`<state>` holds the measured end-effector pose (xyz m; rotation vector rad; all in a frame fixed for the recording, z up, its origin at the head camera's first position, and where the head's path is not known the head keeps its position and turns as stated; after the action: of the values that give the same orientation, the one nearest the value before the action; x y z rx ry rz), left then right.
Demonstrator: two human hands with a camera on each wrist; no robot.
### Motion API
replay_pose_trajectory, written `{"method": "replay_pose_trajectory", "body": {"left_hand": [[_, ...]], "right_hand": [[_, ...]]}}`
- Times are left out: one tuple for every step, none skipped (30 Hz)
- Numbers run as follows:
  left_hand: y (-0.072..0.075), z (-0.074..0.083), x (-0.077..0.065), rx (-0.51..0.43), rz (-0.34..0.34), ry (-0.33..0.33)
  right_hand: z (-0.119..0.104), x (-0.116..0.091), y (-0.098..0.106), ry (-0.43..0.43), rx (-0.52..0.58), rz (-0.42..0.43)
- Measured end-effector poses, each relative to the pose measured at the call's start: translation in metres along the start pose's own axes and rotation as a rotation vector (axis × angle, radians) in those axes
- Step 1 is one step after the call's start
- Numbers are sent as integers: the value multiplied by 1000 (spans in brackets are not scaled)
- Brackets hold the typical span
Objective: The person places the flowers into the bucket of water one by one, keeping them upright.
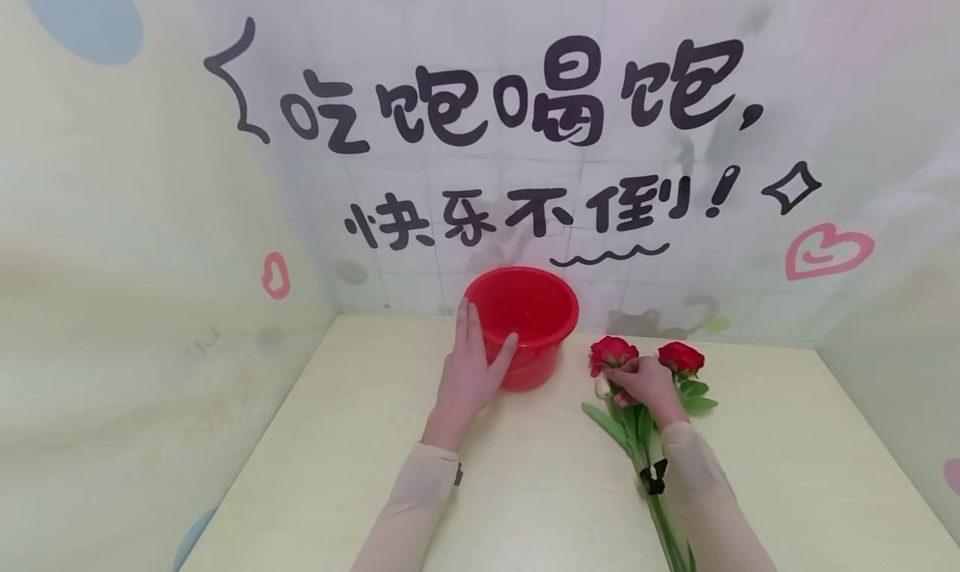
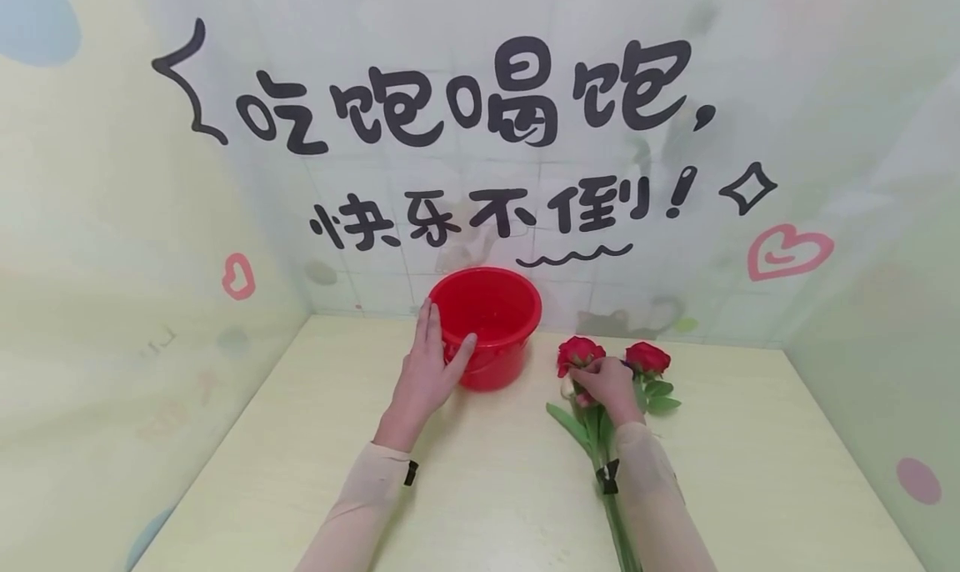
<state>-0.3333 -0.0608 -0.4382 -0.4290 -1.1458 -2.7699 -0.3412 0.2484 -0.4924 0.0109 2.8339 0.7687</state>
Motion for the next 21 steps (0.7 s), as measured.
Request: {"method": "replay_pose_trajectory", "body": {"left_hand": [[0,0,0,4,-2,2],[0,0,-1,5,-3,4],[0,-1,-1,6,-3,4],[0,-1,-1,9,-3,5],[0,-1,-2,11,-3,4],[0,0,-2,12,-2,3],[0,0,-2,11,-2,2],[1,0,-2,12,-2,1],[1,0,-2,15,-1,-1],[1,0,-1,19,-1,-2],[1,1,-1,22,0,-5],[1,1,-1,26,1,-7],[1,1,-1,33,1,-9],[1,1,-1,38,1,-11],[1,1,-1,44,0,-13],[1,1,-1,48,-3,-13],[1,1,-1,49,-4,-13],[1,1,-1,50,-6,-13],[0,0,-1,51,-9,-13],[0,0,-1,52,-11,-14],[0,0,-1,56,-11,-16]], "right_hand": [[2,0,0,-9,21,-1],[3,0,1,-18,44,0],[4,0,3,-24,68,4],[5,0,5,-25,93,7],[5,-1,6,-24,113,9],[5,-1,8,-23,125,15],[5,-1,10,-17,134,19],[5,-1,12,-12,138,23],[4,-1,14,-4,130,27],[4,-1,16,0,119,35],[4,-1,17,3,103,41],[4,-1,18,6,86,50],[4,-1,20,12,70,55],[4,0,21,11,56,63],[5,0,22,16,43,65],[6,0,22,11,34,70],[7,0,22,10,28,68],[7,0,23,7,23,68],[8,0,23,6,19,64],[9,0,23,2,18,61],[10,0,23,-4,20,55]]}}
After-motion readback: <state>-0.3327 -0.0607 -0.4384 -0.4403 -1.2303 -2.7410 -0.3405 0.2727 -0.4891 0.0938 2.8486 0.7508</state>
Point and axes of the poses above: each hand's wrist, its own x-axis towards the middle knuckle, its own y-axis out of the back of the hand, z = x × y, the point moved 6 cm from there along x, towards the middle knuckle, and after that the axes turned 2 degrees about x, right-handed, at the moved point
